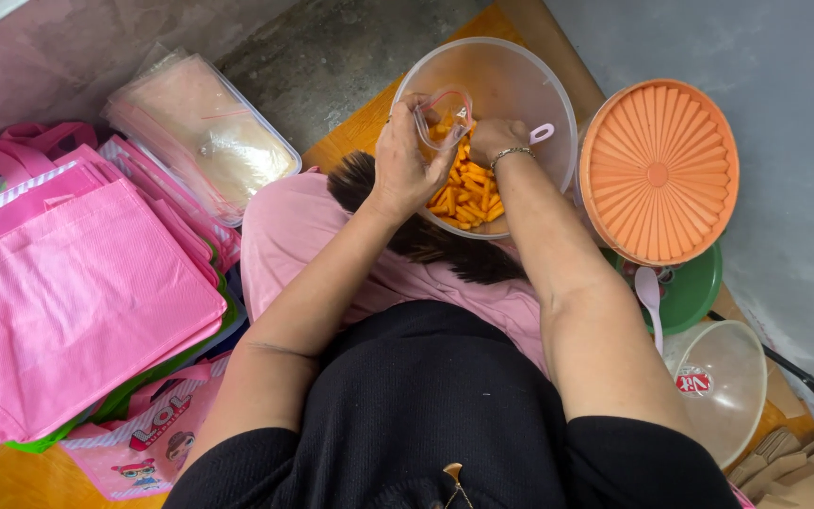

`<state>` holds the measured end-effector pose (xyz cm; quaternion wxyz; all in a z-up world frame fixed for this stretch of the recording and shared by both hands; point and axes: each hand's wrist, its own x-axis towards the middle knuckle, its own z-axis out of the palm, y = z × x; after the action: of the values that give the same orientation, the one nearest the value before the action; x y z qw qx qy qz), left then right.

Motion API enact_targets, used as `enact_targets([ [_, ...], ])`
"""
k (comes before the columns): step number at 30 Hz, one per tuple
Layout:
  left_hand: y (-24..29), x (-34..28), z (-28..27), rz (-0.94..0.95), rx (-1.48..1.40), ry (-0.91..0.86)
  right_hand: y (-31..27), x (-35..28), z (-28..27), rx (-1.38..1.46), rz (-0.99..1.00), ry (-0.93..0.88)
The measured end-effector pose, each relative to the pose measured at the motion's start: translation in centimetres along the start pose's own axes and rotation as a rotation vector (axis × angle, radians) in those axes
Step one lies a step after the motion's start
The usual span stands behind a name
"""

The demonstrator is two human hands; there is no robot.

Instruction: The person is assembling gift bags by filling small plastic bags with cheese sticks using a spoon and then placing the filled bags into a larger pink gift bag.

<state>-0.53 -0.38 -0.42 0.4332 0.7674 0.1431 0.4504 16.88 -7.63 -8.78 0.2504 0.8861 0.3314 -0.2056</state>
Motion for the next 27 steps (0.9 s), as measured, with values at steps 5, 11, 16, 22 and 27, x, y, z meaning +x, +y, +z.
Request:
enact_targets([
  [5,-0.4,-0.2,0.2,-0.002,0.017,0.010,-0.1,-1.8,-1.4,0.264,-0.100,-0.161],
  [11,-0.3,0.1,-0.3,-0.050,-0.165,0.028,0.0,-4.1,-3.5,0.599,-0.226,-0.329],
  [16,2.5,1.4,-2.5,-0.065,-0.381,0.072,2.2,-3.9,-2.2,1.156,-0.271,-0.418],
  [22,5.5,3.0,-6.1,0.044,-0.491,0.111,3.4,-5.4,-3.0,1.315,-0.339,-0.357],
  [27,5.7,3.1,-7.4,0.081,-0.425,0.100,4.0,-7.9,-4.6,1.451,-0.353,-0.290],
])
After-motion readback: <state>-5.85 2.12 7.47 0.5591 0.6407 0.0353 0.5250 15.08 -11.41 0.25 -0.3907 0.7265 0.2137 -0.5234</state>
